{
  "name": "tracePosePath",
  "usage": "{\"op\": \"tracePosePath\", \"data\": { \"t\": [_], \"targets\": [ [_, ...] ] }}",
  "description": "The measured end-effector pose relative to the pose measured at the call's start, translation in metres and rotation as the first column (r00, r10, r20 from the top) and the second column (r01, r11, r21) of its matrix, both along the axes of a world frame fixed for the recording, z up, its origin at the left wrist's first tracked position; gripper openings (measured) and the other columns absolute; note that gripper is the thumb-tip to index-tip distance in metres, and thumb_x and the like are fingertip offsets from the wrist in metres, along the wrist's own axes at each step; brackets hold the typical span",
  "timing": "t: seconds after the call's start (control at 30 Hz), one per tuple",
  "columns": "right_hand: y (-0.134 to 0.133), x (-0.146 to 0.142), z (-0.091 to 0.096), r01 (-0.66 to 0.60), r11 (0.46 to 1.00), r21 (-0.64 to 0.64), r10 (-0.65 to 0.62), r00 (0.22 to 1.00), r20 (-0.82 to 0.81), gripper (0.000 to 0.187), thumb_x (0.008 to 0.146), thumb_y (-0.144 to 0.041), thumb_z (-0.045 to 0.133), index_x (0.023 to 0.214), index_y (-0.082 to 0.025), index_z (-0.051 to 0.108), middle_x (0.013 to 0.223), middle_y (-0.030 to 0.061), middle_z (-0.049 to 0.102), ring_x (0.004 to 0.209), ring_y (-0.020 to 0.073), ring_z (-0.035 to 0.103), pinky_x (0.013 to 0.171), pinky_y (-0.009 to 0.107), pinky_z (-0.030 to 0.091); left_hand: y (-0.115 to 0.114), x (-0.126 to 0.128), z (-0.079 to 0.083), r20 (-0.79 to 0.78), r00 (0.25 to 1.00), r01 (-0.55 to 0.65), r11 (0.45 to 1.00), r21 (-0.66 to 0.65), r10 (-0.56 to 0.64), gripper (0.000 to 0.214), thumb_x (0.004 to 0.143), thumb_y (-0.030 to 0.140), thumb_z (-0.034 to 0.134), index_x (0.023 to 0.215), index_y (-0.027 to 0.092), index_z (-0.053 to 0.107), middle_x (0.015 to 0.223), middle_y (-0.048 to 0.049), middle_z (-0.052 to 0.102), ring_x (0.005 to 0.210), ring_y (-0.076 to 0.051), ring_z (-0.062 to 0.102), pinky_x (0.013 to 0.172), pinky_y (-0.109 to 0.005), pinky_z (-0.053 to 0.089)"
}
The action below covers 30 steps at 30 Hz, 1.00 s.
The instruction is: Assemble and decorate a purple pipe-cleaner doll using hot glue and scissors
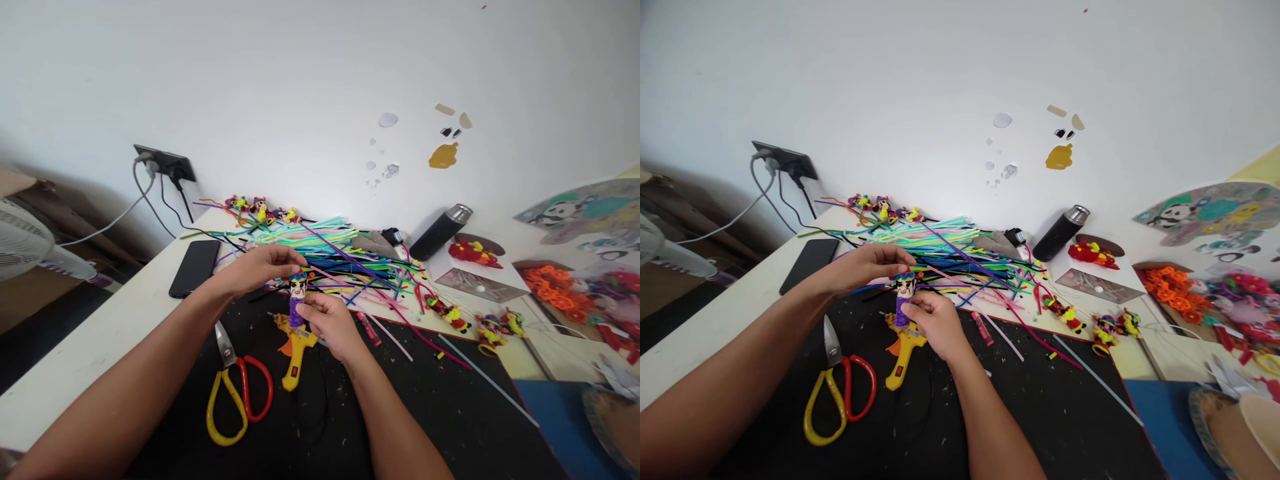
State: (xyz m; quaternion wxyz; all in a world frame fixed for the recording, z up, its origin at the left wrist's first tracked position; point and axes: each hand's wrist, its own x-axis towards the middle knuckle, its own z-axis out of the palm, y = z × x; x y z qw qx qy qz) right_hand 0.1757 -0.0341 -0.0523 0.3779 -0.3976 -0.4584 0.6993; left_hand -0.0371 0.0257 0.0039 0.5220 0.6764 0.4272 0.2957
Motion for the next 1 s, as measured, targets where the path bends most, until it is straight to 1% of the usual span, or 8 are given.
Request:
{"op": "tracePosePath", "data": {
  "t": [0.23, 0.33, 0.5, 0.7, 0.77, 0.83, 0.93, 1.0],
  "targets": [
    [0.000, 0.000, -0.002, 0.000, 1.000, 0.006, 0.000, 1.000, -0.007, 0.042, 0.072, -0.051, 0.088, 0.083, -0.016, 0.068, 0.051, -0.0111, 0.042, 0.040, 0.0044, 0.025, 0.043, 0.024, 0.014, 0.000, -0.001, -0.002, 0.007, 1.000, -0.009, 1.000, 0.008, 0.009, 0.039, 0.087, 0.052, 0.075, 0.109, 0.020, 0.075, 0.092, -0.0033, 0.073, 0.081, -0.019, 0.063, 0.077, -0.032, 0.050],
    [0.000, 0.001, -0.001, 0.004, 1.000, -0.001, -0.004, 1.000, -0.017, 0.042, 0.072, -0.050, 0.088, 0.083, -0.016, 0.067, 0.052, -0.0110, 0.042, 0.040, 0.0041, 0.025, 0.043, 0.024, 0.013, -0.001, 0.001, 0.001, 0.005, 1.000, -0.020, 1.000, 0.004, 0.020, 0.042, 0.086, 0.054, 0.076, 0.109, 0.019, 0.075, 0.091, -0.0032, 0.073, 0.080, -0.019, 0.063, 0.076, -0.032, 0.051],
    [0.000, 0.002, 0.003, 0.012, 1.000, -0.006, -0.012, 1.000, -0.023, 0.041, 0.073, -0.050, 0.088, 0.084, -0.016, 0.068, 0.053, -0.0105, 0.043, 0.040, 0.0035, 0.024, 0.043, 0.024, 0.013, -0.004, 0.005, 0.007, 0.033, 0.998, -0.057, 0.998, 0.010, 0.057, 0.044, 0.082, 0.057, 0.078, 0.106, 0.020, 0.077, 0.099, -0.0050, 0.078, 0.087, -0.021, 0.067, 0.081, -0.035, 0.053],
    [-0.001, 0.002, 0.007, -0.006, 1.000, -0.004, 0.006, 0.999, -0.040, 0.044, 0.072, -0.052, 0.090, 0.085, -0.016, 0.069, 0.054, -0.0105, 0.043, 0.040, 0.0033, 0.024, 0.042, 0.024, 0.012, -0.007, 0.005, 0.010, 0.027, 0.995, -0.095, 0.994, 0.058, 0.094, 0.044, 0.084, 0.061, 0.076, 0.103, 0.021, 0.080, 0.093, -0.0043, 0.076, 0.082, -0.021, 0.065, 0.079, -0.035, 0.053],
    [-0.001, 0.002, 0.007, -0.010, 1.000, -0.004, 0.010, 0.999, -0.049, 0.045, 0.071, -0.052, 0.091, 0.086, -0.016, 0.069, 0.054, -0.0105, 0.044, 0.040, 0.0033, 0.024, 0.041, 0.023, 0.012, -0.007, 0.005, 0.010, 0.035, 0.994, -0.104, 0.992, 0.066, 0.102, 0.046, 0.085, 0.064, 0.074, 0.103, 0.021, 0.080, 0.094, -0.0053, 0.076, 0.084, -0.022, 0.066, 0.080, -0.036, 0.053],
    [0.000, 0.002, 0.007, -0.003, 1.000, 0.000, 0.003, 0.998, -0.058, 0.045, 0.071, -0.053, 0.091, 0.085, -0.016, 0.069, 0.053, -0.0105, 0.043, 0.039, 0.0033, 0.025, 0.041, 0.023, 0.012, -0.007, 0.005, 0.009, 0.065, 0.991, -0.119, 0.991, 0.056, 0.115, 0.049, 0.086, 0.067, 0.073, 0.103, 0.021, 0.080, 0.099, -0.0072, 0.078, 0.091, -0.025, 0.068, 0.082, -0.037, 0.054],
    [0.000, 0.003, 0.005, 0.018, 1.000, 0.007, -0.017, 0.997, -0.070, 0.043, 0.073, -0.052, 0.090, 0.084, -0.016, 0.069, 0.050, -0.0113, 0.040, 0.039, 0.0034, 0.023, 0.041, 0.023, 0.011, -0.005, 0.002, 0.007, 0.141, 0.975, -0.175, 0.984, 0.018, 0.171, 0.051, 0.084, 0.068, 0.075, 0.106, 0.022, 0.080, 0.108, -0.0087, 0.079, 0.101, -0.027, 0.070, 0.088, -0.037, 0.054],
    [0.001, 0.004, 0.004, 0.044, 0.999, 0.009, -0.043, 0.995, -0.089, 0.041, 0.074, -0.050, 0.090, 0.085, -0.016, 0.070, 0.048, -0.0122, 0.038, 0.038, 0.0031, 0.021, 0.041, 0.023, 0.011, -0.003, -0.001, 0.007, 0.179, 0.950, -0.265, 0.964, 0.026, 0.256, 0.051, 0.082, 0.068, 0.077, 0.104, 0.022, 0.079, 0.103, -0.0076, 0.079, 0.098, -0.025, 0.069, 0.087, -0.036, 0.052]
  ]
}}
